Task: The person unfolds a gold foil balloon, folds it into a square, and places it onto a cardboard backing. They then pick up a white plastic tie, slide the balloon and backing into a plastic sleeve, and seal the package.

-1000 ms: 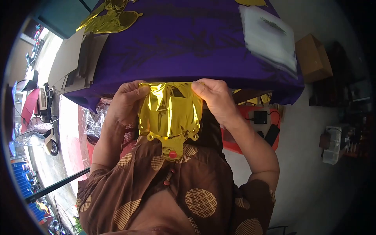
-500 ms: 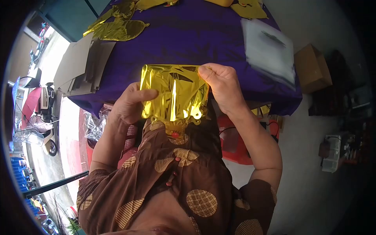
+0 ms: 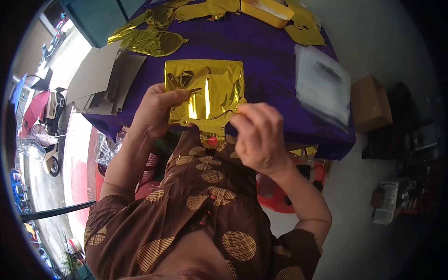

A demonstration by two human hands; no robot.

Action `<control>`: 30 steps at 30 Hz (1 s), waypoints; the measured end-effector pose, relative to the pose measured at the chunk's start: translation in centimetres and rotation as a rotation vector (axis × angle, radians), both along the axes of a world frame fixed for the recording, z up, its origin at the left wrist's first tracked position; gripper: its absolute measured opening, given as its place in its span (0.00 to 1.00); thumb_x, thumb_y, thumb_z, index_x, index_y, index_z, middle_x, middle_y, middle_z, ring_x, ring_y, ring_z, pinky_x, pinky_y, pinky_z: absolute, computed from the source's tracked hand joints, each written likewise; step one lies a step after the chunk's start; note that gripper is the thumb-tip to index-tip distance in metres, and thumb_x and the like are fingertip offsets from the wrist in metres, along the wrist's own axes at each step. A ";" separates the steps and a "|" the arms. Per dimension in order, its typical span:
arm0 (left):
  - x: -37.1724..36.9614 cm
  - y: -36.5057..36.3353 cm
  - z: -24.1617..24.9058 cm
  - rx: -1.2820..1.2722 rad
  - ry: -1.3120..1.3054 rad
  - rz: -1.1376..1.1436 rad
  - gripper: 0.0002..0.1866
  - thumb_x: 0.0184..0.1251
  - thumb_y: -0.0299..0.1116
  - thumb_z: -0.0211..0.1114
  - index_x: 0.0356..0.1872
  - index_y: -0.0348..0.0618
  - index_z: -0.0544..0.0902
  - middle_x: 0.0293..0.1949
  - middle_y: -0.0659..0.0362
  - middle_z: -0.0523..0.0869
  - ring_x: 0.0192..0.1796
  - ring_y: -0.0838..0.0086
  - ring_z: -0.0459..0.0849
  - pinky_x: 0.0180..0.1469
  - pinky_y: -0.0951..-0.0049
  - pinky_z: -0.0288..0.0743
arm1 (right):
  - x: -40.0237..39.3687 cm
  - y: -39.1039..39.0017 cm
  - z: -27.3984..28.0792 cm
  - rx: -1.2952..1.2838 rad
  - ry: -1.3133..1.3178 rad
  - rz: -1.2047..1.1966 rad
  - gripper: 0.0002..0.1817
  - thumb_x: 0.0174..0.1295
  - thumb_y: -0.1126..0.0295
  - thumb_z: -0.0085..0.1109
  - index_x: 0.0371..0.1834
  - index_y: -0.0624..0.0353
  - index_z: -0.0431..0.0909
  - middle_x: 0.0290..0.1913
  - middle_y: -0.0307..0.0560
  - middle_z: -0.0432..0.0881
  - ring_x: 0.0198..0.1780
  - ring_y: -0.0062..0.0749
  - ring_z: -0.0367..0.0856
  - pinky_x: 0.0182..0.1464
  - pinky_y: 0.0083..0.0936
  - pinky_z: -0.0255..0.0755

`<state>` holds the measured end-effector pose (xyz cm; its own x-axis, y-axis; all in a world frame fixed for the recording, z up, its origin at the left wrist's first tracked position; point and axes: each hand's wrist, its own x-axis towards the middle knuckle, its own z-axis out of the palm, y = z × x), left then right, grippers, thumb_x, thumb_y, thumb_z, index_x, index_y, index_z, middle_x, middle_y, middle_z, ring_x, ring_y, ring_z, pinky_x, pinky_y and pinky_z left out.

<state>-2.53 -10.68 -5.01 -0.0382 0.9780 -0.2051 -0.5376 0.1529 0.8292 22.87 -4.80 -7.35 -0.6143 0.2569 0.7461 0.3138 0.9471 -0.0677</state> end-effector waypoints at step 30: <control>2.9 0.3 -2.1 -0.017 -0.086 -0.015 0.10 0.69 0.20 0.60 0.46 0.25 0.83 0.41 0.46 0.89 0.38 0.67 0.90 0.41 0.69 0.87 | -3.4 1.7 0.8 0.050 -0.112 0.058 0.13 0.51 0.77 0.62 0.41 0.63 0.79 0.41 0.49 0.78 0.44 0.41 0.79 0.48 0.38 0.74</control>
<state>0.41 -10.42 -7.09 -0.0049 0.9747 -0.2235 -0.6040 0.1752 0.7775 19.50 -3.13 -6.60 -0.7074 0.1829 0.6827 0.2612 0.9652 0.0121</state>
